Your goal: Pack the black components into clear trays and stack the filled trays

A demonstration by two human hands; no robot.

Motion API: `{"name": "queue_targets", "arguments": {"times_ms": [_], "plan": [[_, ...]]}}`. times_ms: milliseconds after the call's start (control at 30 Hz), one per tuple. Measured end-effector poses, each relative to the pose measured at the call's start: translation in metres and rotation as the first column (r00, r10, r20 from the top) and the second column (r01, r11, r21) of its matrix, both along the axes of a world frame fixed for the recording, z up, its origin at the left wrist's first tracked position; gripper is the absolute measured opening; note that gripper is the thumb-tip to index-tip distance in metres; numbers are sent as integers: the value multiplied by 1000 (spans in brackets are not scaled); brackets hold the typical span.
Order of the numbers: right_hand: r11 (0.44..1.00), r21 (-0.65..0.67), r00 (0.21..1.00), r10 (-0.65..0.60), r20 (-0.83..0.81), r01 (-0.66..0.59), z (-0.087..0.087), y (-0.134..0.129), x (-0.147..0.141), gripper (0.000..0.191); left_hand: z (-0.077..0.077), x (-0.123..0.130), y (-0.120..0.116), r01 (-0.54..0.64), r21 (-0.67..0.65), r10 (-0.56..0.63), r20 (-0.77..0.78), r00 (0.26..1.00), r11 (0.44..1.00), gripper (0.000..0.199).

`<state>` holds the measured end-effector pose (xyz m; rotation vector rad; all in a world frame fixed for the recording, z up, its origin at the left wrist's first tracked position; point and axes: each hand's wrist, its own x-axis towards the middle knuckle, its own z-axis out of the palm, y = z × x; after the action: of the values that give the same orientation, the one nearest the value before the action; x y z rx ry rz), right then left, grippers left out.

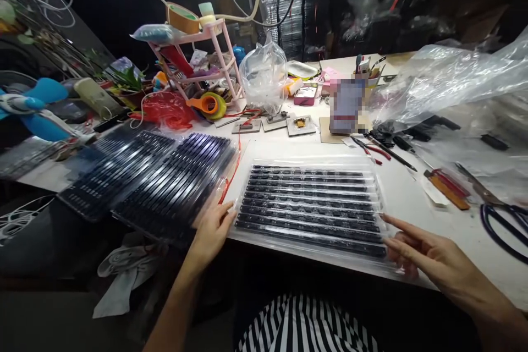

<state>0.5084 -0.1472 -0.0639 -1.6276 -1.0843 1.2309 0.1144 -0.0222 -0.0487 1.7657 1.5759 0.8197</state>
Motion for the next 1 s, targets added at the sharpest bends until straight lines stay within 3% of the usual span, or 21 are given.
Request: {"name": "queue_targets", "arguments": {"times_ms": [133, 267, 300, 367, 433, 533, 633, 767, 833, 900, 1000], "plan": [[999, 46, 941, -3, 338, -14, 1, -1, 8, 59, -2, -5, 0, 88, 41, -77, -219, 973, 995, 48], [962, 273, 675, -194, 712, -11, 21, 21, 5, 60, 13, 7, 19, 97, 129, -43, -370, 928, 987, 49], [938, 342, 602, -240, 762, -60, 24, 31, -1, 62, 16, 16, 24, 144, 167, -62, -419, 906, 975, 49], [872, 397, 490, -222, 843, -288, 22, 50, -18, 64, 15, 38, 33, 293, 207, -144, -532, 835, 934, 52], [799, 310, 362, -125, 924, -515, 13, 67, -36, 66, 6, 62, 36, 431, 176, -229, -642, 732, 885, 57], [765, 120, 232, 39, 972, -633, -3, 81, -53, 68, -15, 84, 32, 525, 111, -283, -740, 610, 844, 62], [765, 22, 204, 144, 968, -644, -6, 89, -55, 71, -26, 89, 28, 544, 97, -291, -760, 581, 834, 62], [789, 35, 222, 130, 966, -613, -5, 105, -48, 71, -18, 80, 35, 557, 28, -374, -714, 593, 830, 62], [789, 41, 209, 112, 971, -613, -9, 111, -45, 69, -7, 69, 42, 618, -81, -513, -647, 565, 782, 63], [774, 63, 198, 82, 977, -631, -14, 113, -43, 66, 6, 54, 49, 691, -195, -661, -548, 512, 696, 66], [763, 121, 202, 13, 979, -635, -20, 110, -42, 60, 20, 35, 48, 734, -287, -760, -464, 455, 615, 77]]}}
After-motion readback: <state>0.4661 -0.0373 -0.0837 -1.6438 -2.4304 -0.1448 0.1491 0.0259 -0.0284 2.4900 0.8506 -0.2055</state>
